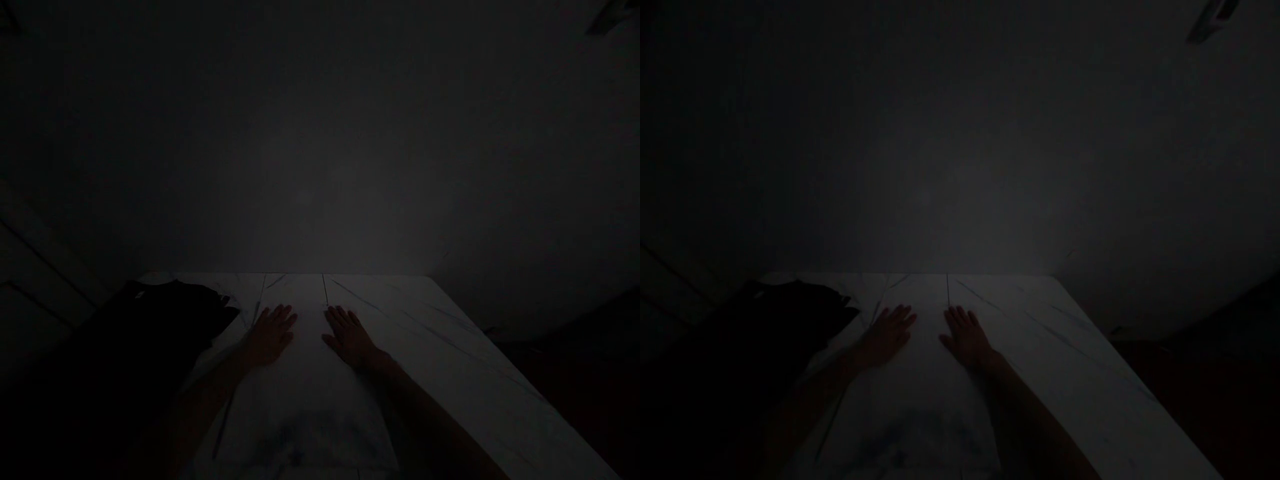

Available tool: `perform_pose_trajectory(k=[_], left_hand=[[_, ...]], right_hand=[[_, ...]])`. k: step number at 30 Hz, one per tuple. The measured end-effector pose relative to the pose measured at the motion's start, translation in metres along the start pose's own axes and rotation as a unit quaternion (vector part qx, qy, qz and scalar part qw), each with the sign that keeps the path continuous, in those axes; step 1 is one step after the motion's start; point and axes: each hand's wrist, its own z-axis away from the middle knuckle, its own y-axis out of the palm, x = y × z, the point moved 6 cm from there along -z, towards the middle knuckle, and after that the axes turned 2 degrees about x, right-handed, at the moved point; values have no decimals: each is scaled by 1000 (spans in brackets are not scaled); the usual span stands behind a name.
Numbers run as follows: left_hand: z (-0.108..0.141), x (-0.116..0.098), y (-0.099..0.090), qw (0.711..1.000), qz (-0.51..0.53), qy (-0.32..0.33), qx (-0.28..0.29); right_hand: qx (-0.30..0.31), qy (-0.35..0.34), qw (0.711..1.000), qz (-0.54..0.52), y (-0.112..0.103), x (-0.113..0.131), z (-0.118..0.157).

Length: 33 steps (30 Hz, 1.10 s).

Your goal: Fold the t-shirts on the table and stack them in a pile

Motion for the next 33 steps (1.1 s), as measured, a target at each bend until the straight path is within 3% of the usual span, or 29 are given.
perform_pose_trajectory(k=[5,9,13,17,22,27,33], left_hand=[[-3,5,5,1000,-4,-8,5],[-6,3,-11,998,18,-58,21],[21,-23,-25,998,30,-56,-26],[58,-47,-19,999,43,-34,-6],[78,-55,-23,994,38,-99,13],[100,-92,-27,999,34,-22,-16],[113,-118,-30,998,32,-48,-15]], right_hand=[[1,3,1000,-5,1,-5,-1],[28,7,1000,-10,-9,2,-1],[3,-5,1000,0,-15,40,18],[-3,-52,999,1,-2,82,56],[6,-15,1000,6,4,90,85],[-9,-32,999,2,10,108,105],[3,2,1000,1,19,120,117]])
